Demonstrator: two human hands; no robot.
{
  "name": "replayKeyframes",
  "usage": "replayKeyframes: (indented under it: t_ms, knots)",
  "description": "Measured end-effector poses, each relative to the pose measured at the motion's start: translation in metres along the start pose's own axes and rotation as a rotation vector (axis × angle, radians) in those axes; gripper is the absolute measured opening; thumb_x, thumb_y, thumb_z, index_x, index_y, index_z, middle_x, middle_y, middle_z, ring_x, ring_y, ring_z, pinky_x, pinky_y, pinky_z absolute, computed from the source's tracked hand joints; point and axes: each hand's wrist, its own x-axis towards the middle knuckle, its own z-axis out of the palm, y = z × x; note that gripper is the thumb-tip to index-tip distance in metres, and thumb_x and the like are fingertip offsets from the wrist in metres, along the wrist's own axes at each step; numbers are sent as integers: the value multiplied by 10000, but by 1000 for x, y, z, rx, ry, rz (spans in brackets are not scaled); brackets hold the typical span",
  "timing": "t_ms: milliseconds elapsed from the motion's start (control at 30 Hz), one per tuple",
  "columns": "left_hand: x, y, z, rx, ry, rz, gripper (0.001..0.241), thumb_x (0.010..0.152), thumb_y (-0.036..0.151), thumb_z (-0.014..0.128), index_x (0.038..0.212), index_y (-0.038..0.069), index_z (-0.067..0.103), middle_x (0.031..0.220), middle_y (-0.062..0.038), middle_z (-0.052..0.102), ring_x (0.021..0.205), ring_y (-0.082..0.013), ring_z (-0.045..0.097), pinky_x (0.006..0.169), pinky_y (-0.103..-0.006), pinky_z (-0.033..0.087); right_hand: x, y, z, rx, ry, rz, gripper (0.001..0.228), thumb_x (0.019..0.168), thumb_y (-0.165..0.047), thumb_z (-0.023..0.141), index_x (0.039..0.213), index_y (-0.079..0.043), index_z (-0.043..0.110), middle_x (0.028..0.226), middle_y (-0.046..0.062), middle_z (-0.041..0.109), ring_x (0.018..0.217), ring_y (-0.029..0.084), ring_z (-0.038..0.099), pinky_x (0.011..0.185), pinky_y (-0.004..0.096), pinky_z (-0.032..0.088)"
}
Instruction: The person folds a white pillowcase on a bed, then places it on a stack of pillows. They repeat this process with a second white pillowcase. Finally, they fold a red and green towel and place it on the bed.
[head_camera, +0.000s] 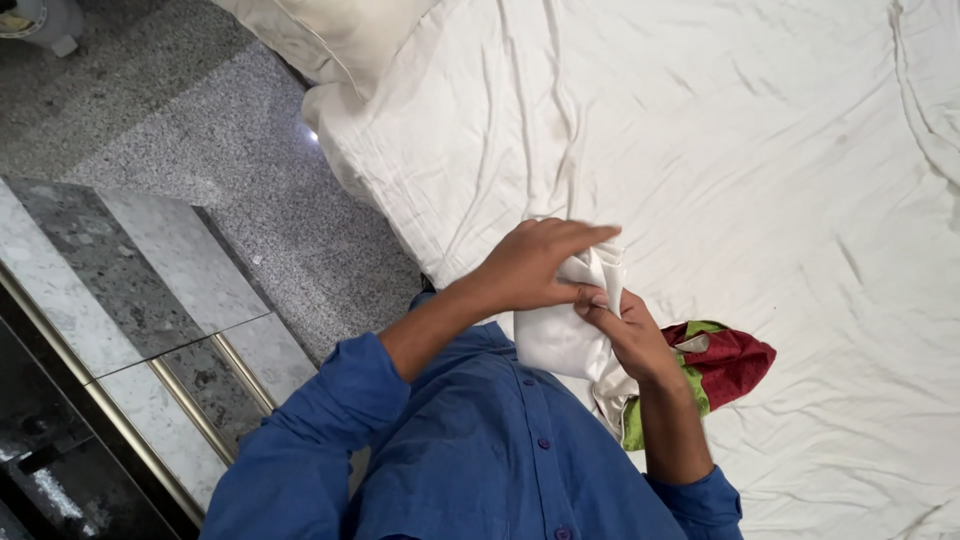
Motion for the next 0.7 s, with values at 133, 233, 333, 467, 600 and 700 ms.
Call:
replayKeyframes:
  t_ms: [133,233,333,467,600,700]
  knots:
    - [15,11,-11,-28,-195,-93,732,798,679,699,1313,160,681,1029,-86,758,1001,-278,712,900,-446,530,-5,-39,12,-127,-64,124,310,975,-135,665,1228,43,690,1050,87,718,957,150,659,840,315,537]
    - [16,13,-5,-27,-272,-179,545,845,640,673,1070,146,731,946,-73,752,900,-266,734,760,-416,552,-12,-57,25,-142,-75,179,415,906,-138,689,1296,-12,629,1096,88,725,977,149,683,847,328,561]
    - [13,5,-1,-54,-199,-247,541,868,615,650,1102,131,704,945,-101,739,846,-280,731,707,-422,548,-12,-51,21,-118,-54,151,554,857,-124,715,1380,-49,548,1178,96,706,1035,145,684,889,325,563]
    - [2,-4,-2,-27,-149,-369,579,898,618,638,1073,70,702,934,-138,748,879,-295,734,757,-433,547,-11,-35,10,-52,23,70,585,856,-119,734,1401,-17,549,1229,110,693,1075,153,674,919,311,553]
    - [-18,-37,28,-176,66,-522,672,883,580,687,1226,2,678,981,-200,762,870,-281,754,776,-379,581,-2,-14,-8,59,226,12,464,916,-129,728,1341,34,637,1135,130,720,990,184,673,870,313,544]
    - [-37,-46,21,-355,193,-624,651,910,548,688,1217,-26,672,957,-187,771,843,-241,740,755,-350,578,22,-19,11,82,251,-21,392,950,-145,686,1299,31,661,1107,138,733,968,191,693,860,314,560]
